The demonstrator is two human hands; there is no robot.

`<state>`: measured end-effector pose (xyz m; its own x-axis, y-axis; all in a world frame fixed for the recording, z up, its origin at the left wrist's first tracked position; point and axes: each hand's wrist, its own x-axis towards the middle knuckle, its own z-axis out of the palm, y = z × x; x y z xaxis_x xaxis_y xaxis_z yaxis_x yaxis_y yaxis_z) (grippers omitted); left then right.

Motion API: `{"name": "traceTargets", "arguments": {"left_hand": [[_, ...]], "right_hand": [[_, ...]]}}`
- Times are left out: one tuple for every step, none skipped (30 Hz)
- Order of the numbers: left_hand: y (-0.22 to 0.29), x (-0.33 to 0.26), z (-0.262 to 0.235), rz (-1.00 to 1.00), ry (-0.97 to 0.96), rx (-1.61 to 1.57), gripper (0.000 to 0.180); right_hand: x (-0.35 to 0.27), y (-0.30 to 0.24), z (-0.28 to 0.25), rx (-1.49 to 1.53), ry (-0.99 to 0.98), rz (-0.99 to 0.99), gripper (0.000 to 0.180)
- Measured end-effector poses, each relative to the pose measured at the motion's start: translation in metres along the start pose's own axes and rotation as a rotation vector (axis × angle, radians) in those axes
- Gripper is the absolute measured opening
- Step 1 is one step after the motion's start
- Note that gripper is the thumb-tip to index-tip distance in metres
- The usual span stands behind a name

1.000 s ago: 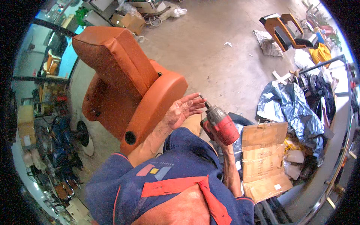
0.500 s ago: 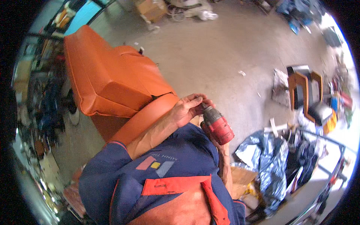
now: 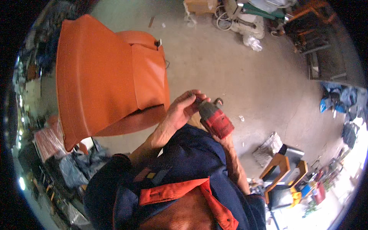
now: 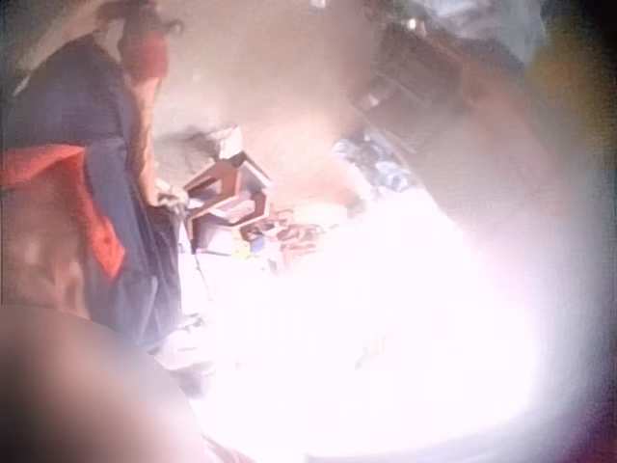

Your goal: The person removes a circular cover from the armrest of an orange recliner using a screwdriver, then flips the chair to access the underside. They connect wiring and use a cordless drill to fasten screws on the chair's base.

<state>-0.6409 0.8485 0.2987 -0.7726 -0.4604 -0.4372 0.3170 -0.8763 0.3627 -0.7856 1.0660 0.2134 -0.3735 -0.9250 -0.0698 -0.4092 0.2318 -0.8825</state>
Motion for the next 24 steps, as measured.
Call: {"name": "traceTargets", "arguments": {"left_hand": [[0.005,0.015,0.001,0.033,0.002,-0.054,0.025],[0.015,0.034,0.000,0.059,0.019,-0.094,0.025],[0.029,0.060,-0.003,0.098,0.019,-0.127,0.026],[0.041,0.076,-0.006,0.139,0.009,-0.162,0.028],[0.054,0.097,-0.011,0.195,0.022,-0.177,0.027],[0.065,0.112,-0.016,0.242,0.032,-0.195,0.025],[0.075,0.126,-0.022,0.284,0.041,-0.207,0.024],[0.086,0.141,-0.032,0.296,0.064,-0.216,0.027],[0.095,0.156,-0.045,0.298,0.086,-0.282,0.028],[0.098,0.166,-0.058,0.295,0.111,-0.356,0.029],[0.108,0.186,-0.081,0.308,0.113,-0.408,0.030],[0.117,0.206,-0.107,0.298,0.245,-0.317,0.032],[0.125,0.234,-0.140,0.287,0.376,-0.107,0.031],[0.133,0.257,-0.175,0.253,0.518,0.097,0.031],[0.142,0.281,-0.214,0.214,0.644,0.302,0.030],[0.155,0.305,-0.255,0.160,0.725,0.784,0.029],[0.168,0.327,-0.296,0.026,0.789,1.264,0.028],[0.177,0.347,-0.332,0.112,0.779,1.291,0.028],[0.186,0.369,-0.369,0.126,0.791,1.316,0.029],[0.184,0.382,-0.393,0.042,0.830,1.324,0.030],[0.177,0.392,-0.411,0.116,0.842,1.054,0.031],[0.172,0.399,-0.427,0.112,0.880,0.767,0.032],[0.165,0.401,-0.436,0.168,0.903,0.477,0.034],[0.151,0.398,-0.437,0.219,0.867,0.252,0.040]], "right_hand": [[0.028,0.005,-0.015,-0.059,-0.046,-0.105,0.052],[0.059,0.007,-0.029,-0.049,-0.092,-0.118,0.052],[0.095,0.010,-0.041,-0.164,-0.159,-0.098,0.052],[0.129,0.009,-0.049,-0.230,-0.219,-0.141,0.052],[0.166,0.011,-0.054,-0.270,-0.224,-0.216,0.051],[0.202,0.013,-0.060,-0.311,-0.310,-0.312,0.050],[0.232,0.013,-0.059,-0.370,-0.365,-0.337,0.049],[0.263,0.017,-0.053,-0.463,-0.430,-0.356,0.048],[0.292,0.025,-0.046,-0.417,-0.459,-0.484,0.046],[0.314,0.033,-0.040,-0.402,-0.510,-0.592,0.045],[0.342,0.046,-0.022,-0.366,-0.474,-0.665,0.044],[0.370,0.060,-0.003,-0.428,-0.522,-0.613,0.043],[0.387,0.074,0.015,-0.509,-0.540,-0.556,0.043],[0.403,0.089,0.034,-0.531,-0.483,-0.652,0.043],[0.426,0.107,0.054,-0.456,-0.424,-0.667,0.043],[0.449,0.125,0.074,-0.432,-0.327,-0.745,0.044],[0.472,0.145,0.094,-0.306,-0.308,-0.703,0.044],[0.489,0.163,0.116,-0.068,-0.299,-0.517,0.044],[0.510,0.186,0.136,0.008,-0.312,-0.368,0.041],[0.527,0.209,0.155,-0.068,-0.300,-0.426,0.039],[0.543,0.234,0.173,-0.149,-0.381,-0.392,0.038],[0.555,0.259,0.192,-0.110,-0.372,-0.403,0.036],[0.563,0.283,0.211,-0.141,-0.430,-0.338,0.037],[0.571,0.309,0.230,-0.123,-0.471,-0.441,0.037]]}}
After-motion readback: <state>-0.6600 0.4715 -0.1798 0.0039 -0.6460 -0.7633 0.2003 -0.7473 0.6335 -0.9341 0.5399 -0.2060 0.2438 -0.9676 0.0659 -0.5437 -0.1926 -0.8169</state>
